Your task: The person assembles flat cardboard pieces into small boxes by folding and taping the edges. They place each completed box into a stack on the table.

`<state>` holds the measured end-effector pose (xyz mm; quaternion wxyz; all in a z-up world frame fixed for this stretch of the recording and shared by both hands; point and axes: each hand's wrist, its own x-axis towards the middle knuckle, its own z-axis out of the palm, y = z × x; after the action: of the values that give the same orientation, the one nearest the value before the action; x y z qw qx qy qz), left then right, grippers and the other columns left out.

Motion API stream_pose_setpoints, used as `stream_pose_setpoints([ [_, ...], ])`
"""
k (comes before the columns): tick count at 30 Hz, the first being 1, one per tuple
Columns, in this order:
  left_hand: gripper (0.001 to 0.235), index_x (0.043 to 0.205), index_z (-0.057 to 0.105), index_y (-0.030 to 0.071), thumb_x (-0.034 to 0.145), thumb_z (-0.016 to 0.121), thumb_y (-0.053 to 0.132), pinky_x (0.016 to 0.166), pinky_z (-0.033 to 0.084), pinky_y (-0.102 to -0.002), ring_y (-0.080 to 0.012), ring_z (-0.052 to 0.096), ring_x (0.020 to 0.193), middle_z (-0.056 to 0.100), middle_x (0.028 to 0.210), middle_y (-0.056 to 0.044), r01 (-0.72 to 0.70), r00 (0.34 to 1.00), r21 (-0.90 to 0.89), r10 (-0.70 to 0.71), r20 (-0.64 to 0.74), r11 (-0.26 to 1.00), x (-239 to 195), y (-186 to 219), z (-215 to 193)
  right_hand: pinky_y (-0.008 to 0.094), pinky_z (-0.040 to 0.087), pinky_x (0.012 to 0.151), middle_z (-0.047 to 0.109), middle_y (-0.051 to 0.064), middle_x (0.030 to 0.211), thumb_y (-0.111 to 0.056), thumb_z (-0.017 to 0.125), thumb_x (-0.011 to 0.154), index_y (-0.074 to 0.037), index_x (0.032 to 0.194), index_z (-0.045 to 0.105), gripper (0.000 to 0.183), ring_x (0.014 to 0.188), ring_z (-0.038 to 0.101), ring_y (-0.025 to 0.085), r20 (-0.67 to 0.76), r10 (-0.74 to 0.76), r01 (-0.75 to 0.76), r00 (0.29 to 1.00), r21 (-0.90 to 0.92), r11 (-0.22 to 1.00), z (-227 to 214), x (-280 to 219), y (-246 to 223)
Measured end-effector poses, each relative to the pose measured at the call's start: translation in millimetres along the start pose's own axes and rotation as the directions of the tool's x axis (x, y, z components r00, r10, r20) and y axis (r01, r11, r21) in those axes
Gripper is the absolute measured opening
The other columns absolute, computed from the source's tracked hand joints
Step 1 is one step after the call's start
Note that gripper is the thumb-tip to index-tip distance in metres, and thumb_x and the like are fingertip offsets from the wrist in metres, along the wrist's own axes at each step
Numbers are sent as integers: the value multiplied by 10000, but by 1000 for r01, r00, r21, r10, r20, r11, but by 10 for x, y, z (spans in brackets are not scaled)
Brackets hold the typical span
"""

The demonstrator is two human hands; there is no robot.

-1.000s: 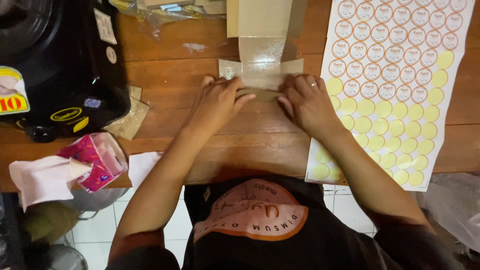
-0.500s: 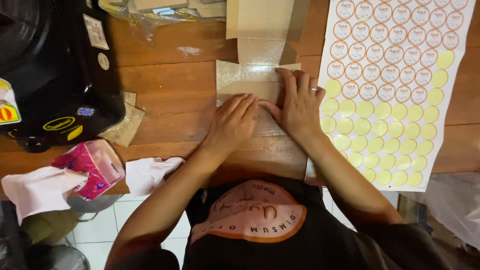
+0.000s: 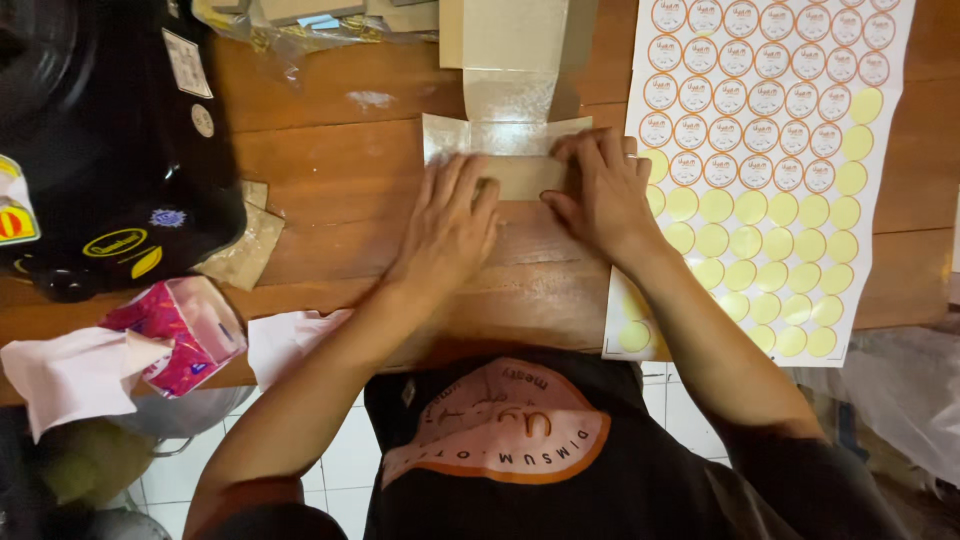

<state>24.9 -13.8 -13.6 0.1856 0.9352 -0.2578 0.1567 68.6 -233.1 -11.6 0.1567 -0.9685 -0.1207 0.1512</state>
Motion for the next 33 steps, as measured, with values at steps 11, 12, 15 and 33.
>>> stream_pose_setpoints([
  [11,424,1324,561,96,911,656,109,1176,264,-506,-278,455,1361,567,1352,-113,-334,942,-51,336,28,941,-105,-253,-555,417,423,847,639,85,888,-229,578,947,-131,920,547,106,916,631,299,-224,-648,638,728,-124,760,-275,-449,-20],
  [12,358,1252,610,77,904,682,119,1152,323,-487,-298,518,1305,616,1276,-120,-357,933,-135,358,-20,924,-115,-293,-611,397,426,864,635,50,876,-233,551,976,-150,919,567,102,913,626,257,-266,-695,685,668,-147,714,-316,-506,-42],
  [15,379,1296,595,129,918,604,102,1171,310,-475,-263,490,1338,583,1334,-73,-361,930,-40,363,61,932,-144,-405,-691,401,395,878,621,-8,856,-264,598,930,-198,892,542,95,856,580,232,-227,-735,747,639,-46,663,-522,-660,-228],
  [33,433,1220,665,23,890,404,-84,1063,462,-410,-292,598,1216,626,1307,-104,-307,946,-469,320,-53,828,-347,-742,-119,520,259,1092,549,93,1368,-474,370,865,-163,1423,494,650,1371,433,234,-111,-811,768,574,-272,580,-212,-182,188],
])
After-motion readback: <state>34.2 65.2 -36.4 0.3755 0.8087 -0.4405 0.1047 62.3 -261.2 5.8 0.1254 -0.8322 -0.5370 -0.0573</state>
